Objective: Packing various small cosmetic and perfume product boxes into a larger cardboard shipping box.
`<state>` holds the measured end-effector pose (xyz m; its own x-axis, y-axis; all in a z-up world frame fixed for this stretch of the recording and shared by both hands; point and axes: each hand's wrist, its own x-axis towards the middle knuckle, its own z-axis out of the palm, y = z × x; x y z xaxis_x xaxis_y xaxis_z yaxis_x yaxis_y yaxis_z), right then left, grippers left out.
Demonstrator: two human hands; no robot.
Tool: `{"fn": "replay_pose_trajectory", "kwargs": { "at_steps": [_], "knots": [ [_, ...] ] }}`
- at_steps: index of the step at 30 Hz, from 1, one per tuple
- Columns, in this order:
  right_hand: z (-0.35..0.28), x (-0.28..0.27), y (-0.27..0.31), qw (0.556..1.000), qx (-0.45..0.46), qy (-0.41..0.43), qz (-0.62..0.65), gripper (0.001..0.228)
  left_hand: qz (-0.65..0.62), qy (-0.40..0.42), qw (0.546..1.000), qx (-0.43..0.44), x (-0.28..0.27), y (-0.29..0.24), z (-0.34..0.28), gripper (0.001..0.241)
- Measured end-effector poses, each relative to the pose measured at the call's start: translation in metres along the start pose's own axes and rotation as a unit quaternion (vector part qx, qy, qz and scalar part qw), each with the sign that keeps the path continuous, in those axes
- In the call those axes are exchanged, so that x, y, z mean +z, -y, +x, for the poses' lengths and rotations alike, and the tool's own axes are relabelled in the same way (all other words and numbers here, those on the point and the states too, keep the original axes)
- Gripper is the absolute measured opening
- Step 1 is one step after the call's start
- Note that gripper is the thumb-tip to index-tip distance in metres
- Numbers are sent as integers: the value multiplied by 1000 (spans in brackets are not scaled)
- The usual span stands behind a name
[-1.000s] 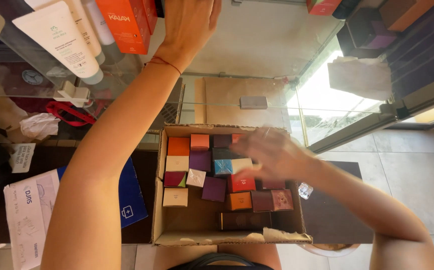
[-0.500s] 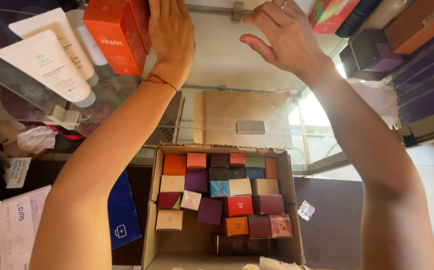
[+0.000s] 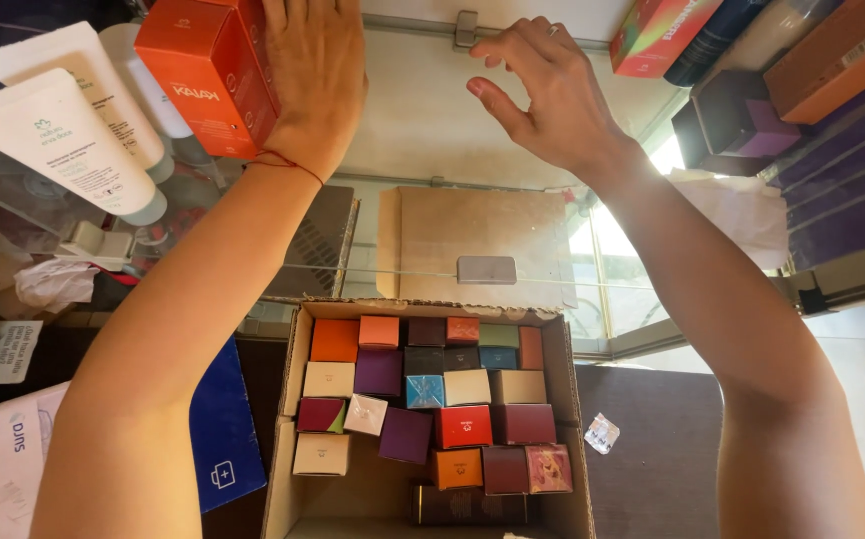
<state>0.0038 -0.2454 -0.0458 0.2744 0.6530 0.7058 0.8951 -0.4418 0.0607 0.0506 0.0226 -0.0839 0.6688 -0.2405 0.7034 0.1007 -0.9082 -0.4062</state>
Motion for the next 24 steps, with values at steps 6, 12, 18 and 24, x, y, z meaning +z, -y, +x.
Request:
{"fn": "replay_pose_trajectory", "kwargs": {
  "at_steps": [6, 12, 18, 24],
  "knots": [
    [-1, 0, -2, 1000, 9, 2, 1, 14, 6, 1, 1000, -17, -23, 6, -1, 36],
    [-9, -6, -18, 1000, 28, -4, 1, 19, 64, 37, 990, -119, -77, 42, -20, 61],
    [-5, -6, -18, 1000, 23, -9, 7, 19, -83, 41, 987, -131, -89, 66, -68, 44],
    [-2, -6, -8, 1000, 13, -8, 12, 16, -8, -70, 995, -77, -102, 66, -80, 55]
  ]
}}
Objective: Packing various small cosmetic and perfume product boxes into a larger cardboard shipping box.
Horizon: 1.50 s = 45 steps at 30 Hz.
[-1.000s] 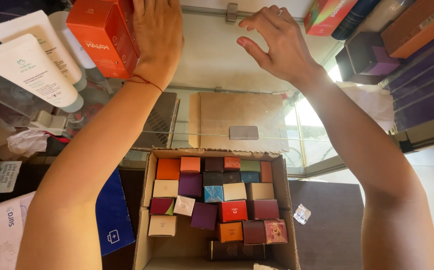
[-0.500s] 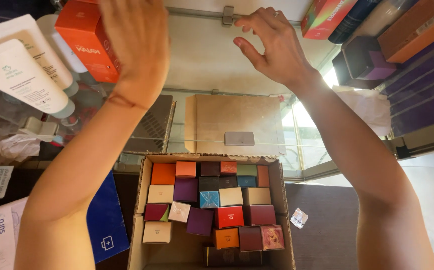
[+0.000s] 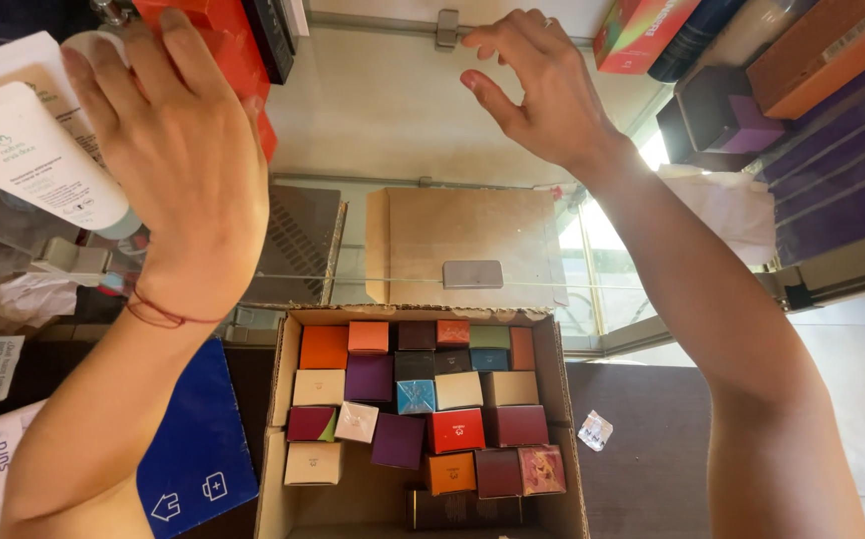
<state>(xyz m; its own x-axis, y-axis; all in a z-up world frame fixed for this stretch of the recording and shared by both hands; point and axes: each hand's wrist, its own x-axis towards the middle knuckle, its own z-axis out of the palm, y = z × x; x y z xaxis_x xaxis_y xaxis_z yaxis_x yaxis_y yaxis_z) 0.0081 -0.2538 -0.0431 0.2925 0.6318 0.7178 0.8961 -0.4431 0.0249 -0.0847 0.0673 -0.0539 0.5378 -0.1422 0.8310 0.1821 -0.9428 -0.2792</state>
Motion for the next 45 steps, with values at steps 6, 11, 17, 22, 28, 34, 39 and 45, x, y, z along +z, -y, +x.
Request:
{"fn": "replay_pose_trajectory", "kwargs": {
  "at_steps": [6, 11, 17, 22, 28, 34, 39, 45],
  "knots": [
    [6, 3, 19, 996, -17, -6, 87, 29, -214, 34, 976, 3, -37, -31, 8, 98],
    [9, -4, 44, 971, 77, 30, 224, 60, -296, -23, 948, 114, -18, -75, 26, 100],
    [5, -8, 38, 949, 116, 5, 294, 52, -520, -27, 831, 196, 10, -103, 57, 99],
    [4, -10, 28, 913, 190, -6, 362, 44, -652, 91, 704, 264, 33, -88, 68, 100],
    [6, -13, 30, 906, 212, -16, 366, 44, -699, 281, 625, 206, 24, -72, 71, 73],
    [6, -15, 32, 915, 221, -27, 336, 43, -680, 379, 609, 151, 9, -70, 74, 66],
    [3, -13, 29, 922, 207, -33, 326, 41, -696, 346, 604, 175, 21, -72, 72, 60],
    [4, -15, 31, 925, 199, -27, 323, 40, -703, 332, 602, 182, 20, -70, 72, 53]
  ]
}}
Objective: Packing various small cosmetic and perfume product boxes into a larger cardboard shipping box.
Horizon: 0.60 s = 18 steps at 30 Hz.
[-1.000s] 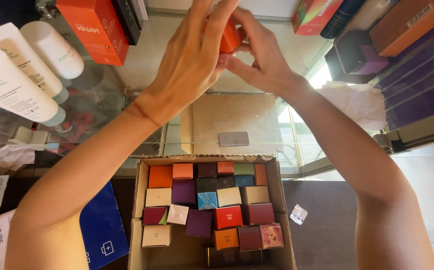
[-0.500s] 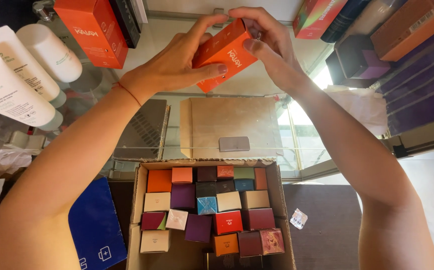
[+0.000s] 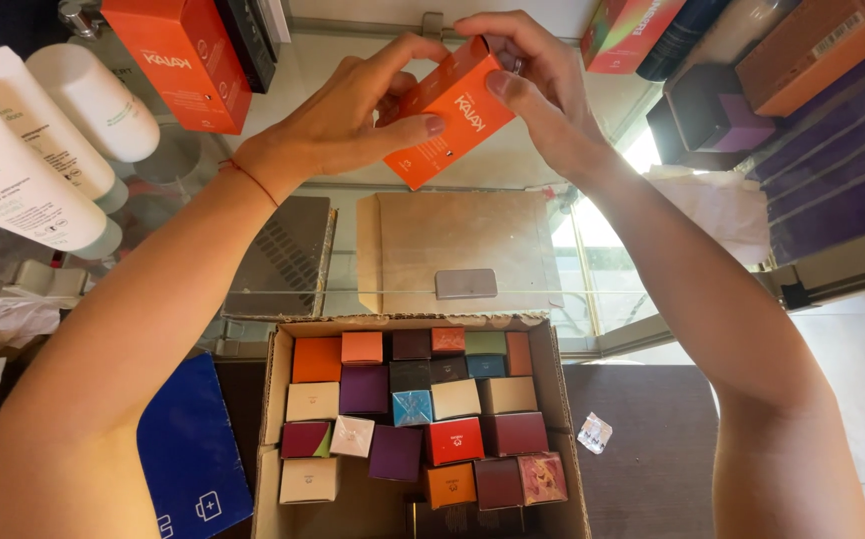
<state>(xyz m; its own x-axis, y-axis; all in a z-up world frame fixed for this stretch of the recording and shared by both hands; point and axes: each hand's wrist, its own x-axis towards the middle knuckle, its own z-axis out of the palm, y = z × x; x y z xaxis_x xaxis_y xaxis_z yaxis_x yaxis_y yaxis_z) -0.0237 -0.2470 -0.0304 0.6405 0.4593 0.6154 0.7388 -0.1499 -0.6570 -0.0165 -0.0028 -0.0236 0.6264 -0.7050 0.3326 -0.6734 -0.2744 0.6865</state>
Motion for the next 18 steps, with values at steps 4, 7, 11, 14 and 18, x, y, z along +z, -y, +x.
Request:
{"fn": "replay_pose_trajectory", "kwargs": {
  "at_steps": [4, 7, 11, 14, 18],
  "knots": [
    [0, 0, -4, 1000, -9, -1, -6, 40, -4, -5, 1000, -7, 0, 0, 0, 53],
    [2, 0, -4, 1000, -11, 1, -4, 38, -30, -7, 1000, 3, 1, 4, 1, 48],
    [1, -4, -10, 999, -2, 9, 31, 36, -140, -19, 989, -31, 3, 8, 2, 41],
    [2, -7, -12, 999, 10, 6, 31, 39, -225, -6, 974, -41, 4, 20, 7, 51],
    [4, -14, -18, 996, -53, 49, 56, 54, -410, 3, 903, -127, 3, 38, 13, 41]
  ]
}}
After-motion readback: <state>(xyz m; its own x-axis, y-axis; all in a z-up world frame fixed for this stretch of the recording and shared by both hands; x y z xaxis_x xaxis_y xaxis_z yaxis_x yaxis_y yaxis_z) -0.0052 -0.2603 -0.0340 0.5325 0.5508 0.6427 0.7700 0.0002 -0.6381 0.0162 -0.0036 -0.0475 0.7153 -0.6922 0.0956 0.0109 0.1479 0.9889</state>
